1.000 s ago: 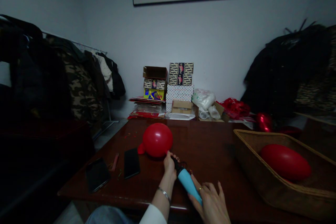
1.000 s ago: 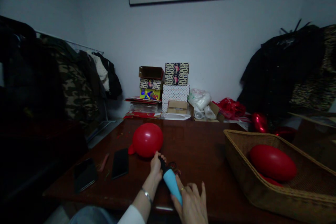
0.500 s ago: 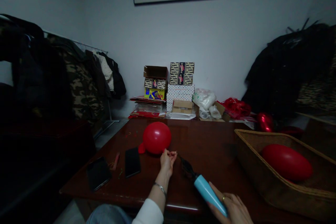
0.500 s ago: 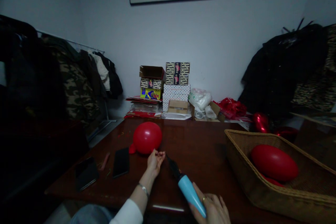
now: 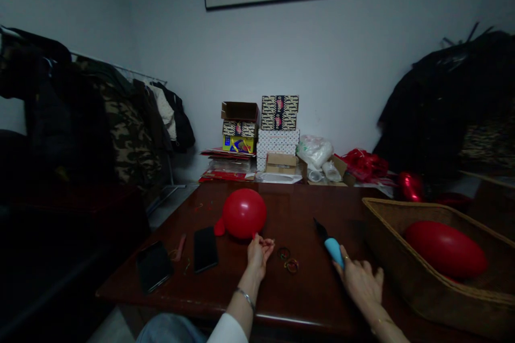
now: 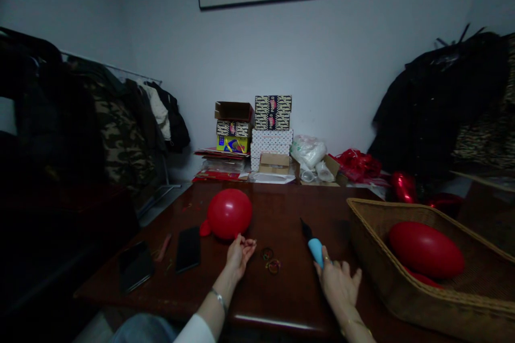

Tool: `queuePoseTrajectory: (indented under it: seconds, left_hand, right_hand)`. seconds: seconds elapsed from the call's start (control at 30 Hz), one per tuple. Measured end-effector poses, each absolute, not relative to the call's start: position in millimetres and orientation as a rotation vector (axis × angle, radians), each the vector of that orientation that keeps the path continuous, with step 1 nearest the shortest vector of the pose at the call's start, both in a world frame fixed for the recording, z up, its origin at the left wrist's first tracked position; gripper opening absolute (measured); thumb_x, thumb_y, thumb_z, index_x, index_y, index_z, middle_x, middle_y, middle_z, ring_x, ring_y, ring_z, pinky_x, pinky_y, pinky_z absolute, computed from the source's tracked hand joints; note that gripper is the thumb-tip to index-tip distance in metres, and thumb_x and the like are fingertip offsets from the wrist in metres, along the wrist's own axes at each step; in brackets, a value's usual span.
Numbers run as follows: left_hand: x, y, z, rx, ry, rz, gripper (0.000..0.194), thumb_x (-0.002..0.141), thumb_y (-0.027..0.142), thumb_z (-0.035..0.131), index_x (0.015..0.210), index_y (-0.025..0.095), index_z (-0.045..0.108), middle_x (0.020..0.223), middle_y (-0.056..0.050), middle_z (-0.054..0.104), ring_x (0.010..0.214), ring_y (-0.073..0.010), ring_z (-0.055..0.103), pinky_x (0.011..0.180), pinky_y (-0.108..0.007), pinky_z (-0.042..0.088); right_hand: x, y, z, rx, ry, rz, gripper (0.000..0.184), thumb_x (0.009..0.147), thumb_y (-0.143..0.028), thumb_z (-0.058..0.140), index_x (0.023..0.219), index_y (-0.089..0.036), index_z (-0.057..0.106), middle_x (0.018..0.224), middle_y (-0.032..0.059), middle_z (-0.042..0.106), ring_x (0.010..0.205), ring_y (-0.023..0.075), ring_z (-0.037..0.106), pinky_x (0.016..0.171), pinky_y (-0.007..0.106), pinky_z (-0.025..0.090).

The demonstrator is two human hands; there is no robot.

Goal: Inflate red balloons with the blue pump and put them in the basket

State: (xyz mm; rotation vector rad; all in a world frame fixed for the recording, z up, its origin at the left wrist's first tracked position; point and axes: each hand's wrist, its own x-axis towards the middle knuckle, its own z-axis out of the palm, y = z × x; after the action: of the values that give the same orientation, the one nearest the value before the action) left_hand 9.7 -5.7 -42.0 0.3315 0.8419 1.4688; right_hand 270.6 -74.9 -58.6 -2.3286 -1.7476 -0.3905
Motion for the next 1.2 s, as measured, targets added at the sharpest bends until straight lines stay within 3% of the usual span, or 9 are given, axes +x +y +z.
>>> queuePoseTrajectory:
  seconds: [0.27, 0.53, 0.77, 0.97, 1.2]
  left_hand:
    - [10, -11, -40, 0.314, 0.872, 1.442, 0.026, 0.087, 0.029, 0.048, 0.064, 0.017, 0.042, 0.058, -0.005, 0.06, 0.059, -0.0148, 0.064, 0.063, -0.026, 0.05]
    - [9, -14, -42, 0.336, 0.878, 1.428, 0.027, 0.087, 0.029, 0.047, 0.063, 0.017, 0.042, 0.057, -0.005, 0.06, 0.06, -0.0149, 0.064, 0.064, -0.026, 0.049]
    - [7, -14, -43, 0.42, 0.891, 1.458, 0.029, 0.08, 0.037, 0.055, 0.063, 0.018, 0.041, 0.051, 0.002, 0.052, 0.056, -0.0142, 0.06, 0.06, -0.026, 0.046]
    - [3, -21, -22, 0.655, 0.908, 1.452, 0.041, 0.073, 0.053, 0.057, 0.059, 0.02, 0.036, 0.045, 0.007, 0.039, 0.042, -0.0095, 0.046, 0.045, -0.021, 0.033]
    - [-3, -43, 24, 0.885, 0.856, 1.208, 0.05, 0.073, 0.064, 0.05, 0.054, 0.021, 0.031, 0.04, 0.008, 0.029, 0.033, -0.0077, 0.033, 0.038, -0.021, 0.024]
  right_hand:
    - [277, -66, -66, -2.372, -1.741, -0.508, 0.05, 0.086, -0.042, 0.038, 0.13, -0.019, 0.044, 0.084, 0.0114, 0.065, 0.094, 0.0312, 0.052, 0.092, 0.063, 0.016]
    - [272, -69, -67, -2.314, -1.706, -0.6, 0.056, 0.084, -0.038, 0.039, 0.134, -0.014, 0.037, 0.106, 0.0183, 0.06, 0.096, 0.0333, 0.053, 0.091, 0.064, 0.019]
    - [251, -68, -46, -1.99, -1.794, -0.685, 0.055, 0.087, -0.034, 0.036, 0.134, -0.007, 0.034, 0.132, 0.0219, 0.043, 0.127, 0.0333, 0.029, 0.101, 0.056, 0.017]
    - [198, -69, -11, -1.624, -1.995, -0.673, 0.056, 0.087, -0.034, 0.04, 0.138, -0.014, 0.028, 0.141, 0.0124, 0.035, 0.134, 0.0259, 0.016, 0.105, 0.05, 0.018]
    - [140, -82, 31, -1.371, -2.143, -0.616, 0.078, 0.076, -0.032, 0.055, 0.142, -0.018, 0.016, 0.149, 0.0108, 0.015, 0.136, 0.0289, 0.006, 0.106, 0.054, 0.014]
